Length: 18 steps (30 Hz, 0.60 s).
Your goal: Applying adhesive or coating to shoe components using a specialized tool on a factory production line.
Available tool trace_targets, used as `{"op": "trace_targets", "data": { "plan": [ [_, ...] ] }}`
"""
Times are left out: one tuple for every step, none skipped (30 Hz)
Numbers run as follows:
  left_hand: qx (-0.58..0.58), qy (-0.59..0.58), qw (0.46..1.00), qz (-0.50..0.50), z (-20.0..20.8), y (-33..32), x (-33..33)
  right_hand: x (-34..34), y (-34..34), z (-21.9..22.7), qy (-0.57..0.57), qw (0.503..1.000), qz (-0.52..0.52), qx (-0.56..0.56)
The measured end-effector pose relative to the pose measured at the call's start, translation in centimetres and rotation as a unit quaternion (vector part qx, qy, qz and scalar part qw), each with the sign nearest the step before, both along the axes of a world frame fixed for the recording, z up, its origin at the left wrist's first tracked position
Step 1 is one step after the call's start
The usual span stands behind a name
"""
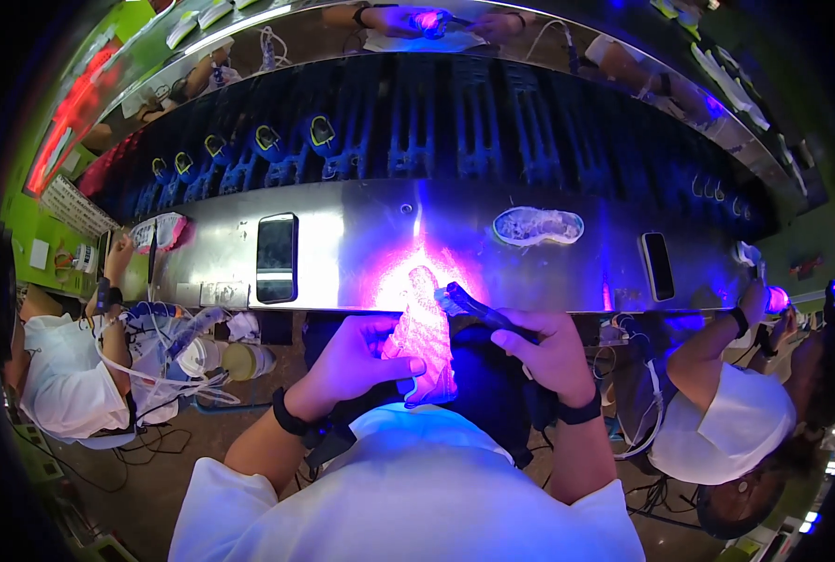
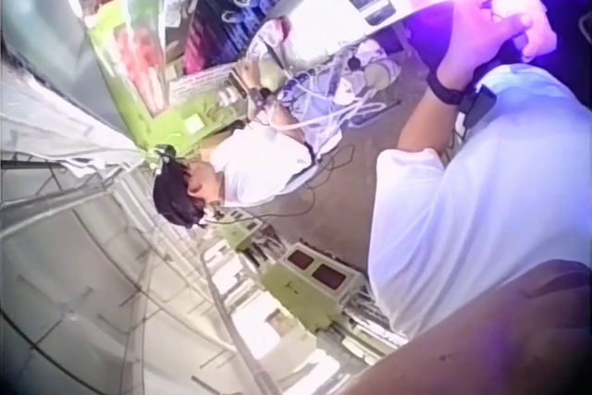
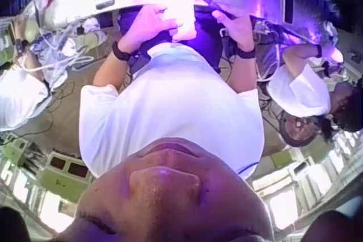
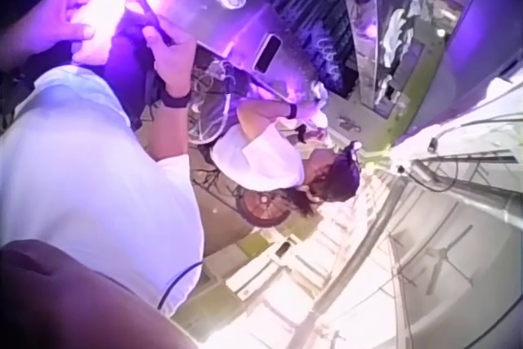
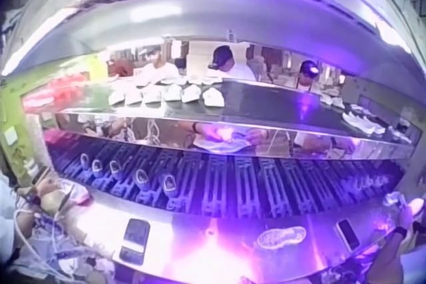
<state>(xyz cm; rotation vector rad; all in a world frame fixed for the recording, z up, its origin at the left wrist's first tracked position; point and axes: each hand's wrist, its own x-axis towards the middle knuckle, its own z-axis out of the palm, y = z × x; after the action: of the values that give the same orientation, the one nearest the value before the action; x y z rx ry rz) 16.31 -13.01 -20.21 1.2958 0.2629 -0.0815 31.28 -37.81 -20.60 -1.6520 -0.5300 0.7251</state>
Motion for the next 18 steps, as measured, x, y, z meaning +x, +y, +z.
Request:
{"op": "trace_targets", "data": {
  "plan": [
    [-0.002, -0.001, 1.0, 0.003, 0.3, 0.0, -0.2, -0.3, 0.1, 0.1, 0.0, 1.0, -0.006, 0.004],
    [-0.003, 0.029, 1.0, 0.002, 1.0, 0.1, -0.3, -0.8, 0.2, 0.1, 0.0, 1.0, -0.003, 0.002],
    [-0.004, 0.059, 0.998, 0.002, 1.5, 0.1, -0.3, -1.3, 0.1, 0.1, -0.008, 1.0, -0.01, -0.016],
    [-0.007, 0.061, 0.998, 0.004, 1.4, 0.1, -0.4, -1.8, 0.0, 0.1, -0.016, 0.999, -0.018, -0.034],
    [-0.032, 0.064, 0.997, 0.014, 1.2, 0.1, -0.4, -2.2, -0.5, 0.0, -0.014, 0.999, -0.016, -0.037],
    [-0.055, 0.068, 0.996, 0.021, 1.0, 0.2, -0.3, -2.6, -1.2, -0.4, -0.049, 0.998, -0.005, -0.039],
    [-0.057, 0.071, 0.996, 0.019, 1.1, 0.3, -0.2, -2.8, -1.6, -0.6, -0.084, 0.996, 0.005, -0.041],
    [-0.051, 0.065, 0.996, 0.012, 1.5, 0.3, -0.1, -2.8, -2.0, -0.4, -0.073, 0.996, 0.008, -0.045],
    [-0.048, 0.06, 0.997, 0.004, 1.6, 0.1, 0.0, -2.7, -2.0, 0.1, -0.068, 0.996, 0.002, -0.05],
    [-0.055, 0.056, 0.997, -0.006, 1.2, -0.1, 0.0, -2.4, -1.7, 0.7, -0.087, 0.994, 0.0, -0.06],
    [-0.038, 0.062, 0.997, 0.0, 1.7, -0.3, 0.2, -2.1, -1.3, 1.1, -0.105, 0.992, -0.004, -0.07],
    [-0.053, 0.062, 0.997, 0.008, 1.7, -0.8, 0.3, -1.9, -0.6, 1.1, -0.115, 0.992, -0.021, -0.057],
    [-0.069, 0.061, 0.996, 0.013, 1.6, -1.1, 0.5, -1.8, -0.1, 1.2, -0.113, 0.991, -0.032, -0.064],
    [-0.073, 0.062, 0.995, 0.003, 1.5, -1.2, 0.7, -1.7, 0.2, 1.2, -0.066, 0.995, -0.042, -0.055],
    [-0.053, 0.055, 0.997, 0.009, 1.4, -1.0, 0.8, -1.6, 0.4, 1.3, -0.02, 0.998, -0.049, -0.044],
    [-0.032, 0.047, 0.998, 0.017, 1.3, -0.9, 1.0, -1.6, 0.3, 1.1, 0.002, 0.998, -0.054, -0.027],
    [-0.035, 0.046, 0.998, 0.013, 1.5, -0.8, 1.3, -1.3, -0.3, 0.9, 0.0, 0.998, -0.058, -0.031],
    [-0.036, 0.058, 0.997, 0.024, 1.9, -0.5, 1.5, -1.3, -0.9, 0.6, 0.017, 0.999, -0.031, -0.041]
  ]
}}
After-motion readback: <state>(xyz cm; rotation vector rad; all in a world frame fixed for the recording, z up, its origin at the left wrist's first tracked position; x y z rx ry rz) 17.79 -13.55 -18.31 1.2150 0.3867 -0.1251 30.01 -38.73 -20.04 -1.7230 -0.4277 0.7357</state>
